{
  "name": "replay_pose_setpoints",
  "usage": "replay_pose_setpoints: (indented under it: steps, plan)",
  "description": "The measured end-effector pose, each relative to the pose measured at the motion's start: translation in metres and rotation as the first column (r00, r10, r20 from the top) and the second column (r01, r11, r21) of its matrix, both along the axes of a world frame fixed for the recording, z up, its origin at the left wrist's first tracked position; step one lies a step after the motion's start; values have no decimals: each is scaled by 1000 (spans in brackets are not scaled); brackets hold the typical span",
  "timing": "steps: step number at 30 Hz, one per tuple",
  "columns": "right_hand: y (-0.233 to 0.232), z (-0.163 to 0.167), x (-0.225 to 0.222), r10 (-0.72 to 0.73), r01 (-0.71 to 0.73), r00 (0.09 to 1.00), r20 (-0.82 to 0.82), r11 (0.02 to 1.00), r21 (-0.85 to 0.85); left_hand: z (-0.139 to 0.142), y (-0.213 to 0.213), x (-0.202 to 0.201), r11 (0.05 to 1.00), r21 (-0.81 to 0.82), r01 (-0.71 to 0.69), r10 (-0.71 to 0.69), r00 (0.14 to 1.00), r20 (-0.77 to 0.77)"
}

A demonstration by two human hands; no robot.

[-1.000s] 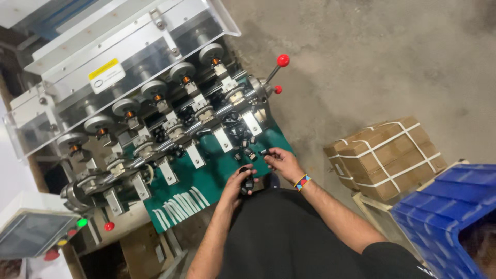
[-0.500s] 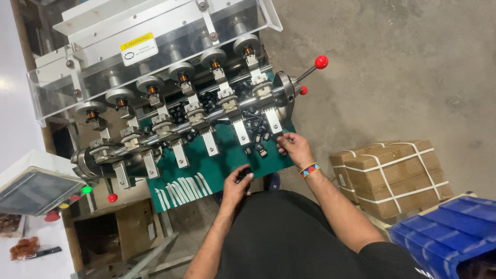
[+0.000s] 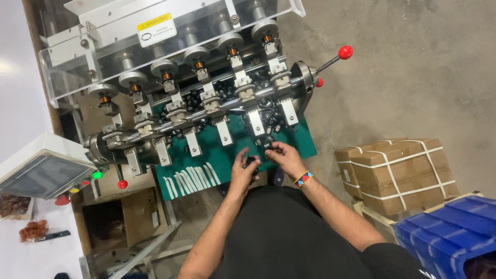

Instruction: The person stands at a coil winding machine, picks up wound copper coils from a paper sheet on the workbench, and trims excess wire leads from the coils using scissors. They place trimmed coils into the machine's fixtures, pull the machine lever, and remove finished coils, repeating the cycle.

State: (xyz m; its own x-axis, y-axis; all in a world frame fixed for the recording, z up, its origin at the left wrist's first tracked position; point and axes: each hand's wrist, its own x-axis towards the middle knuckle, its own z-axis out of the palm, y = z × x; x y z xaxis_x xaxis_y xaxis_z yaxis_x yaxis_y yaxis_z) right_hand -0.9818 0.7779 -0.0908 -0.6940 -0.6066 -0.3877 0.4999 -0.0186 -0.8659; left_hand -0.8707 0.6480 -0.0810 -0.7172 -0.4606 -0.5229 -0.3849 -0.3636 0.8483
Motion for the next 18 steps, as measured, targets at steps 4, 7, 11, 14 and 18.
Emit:
replay_pose_setpoints:
  steps: [4, 7, 11, 14, 18]
  plan:
    - [-23, 0, -5, -32, 32, 999, 6, 999, 9, -17, -26, 27, 913, 388, -126, 107, 992, 69]
    - [-39, 1, -2, -87, 87, 996, 26, 996, 16, -19, -41, 45, 930, 342, -134, 111, 990, 85]
    - [-50, 5, 1, -137, 137, 991, -9, 986, 96, -10, -59, 57, 959, 275, -72, 56, 996, 65]
    - [-48, 12, 9, 6, -23, 992, 129, 991, 133, -2, -63, 59, 987, 150, -55, 58, 998, -14]
    - [-53, 16, 40, 356, -371, 924, 138, 923, 102, 7, -68, 55, 997, -14, 80, -81, 982, -170]
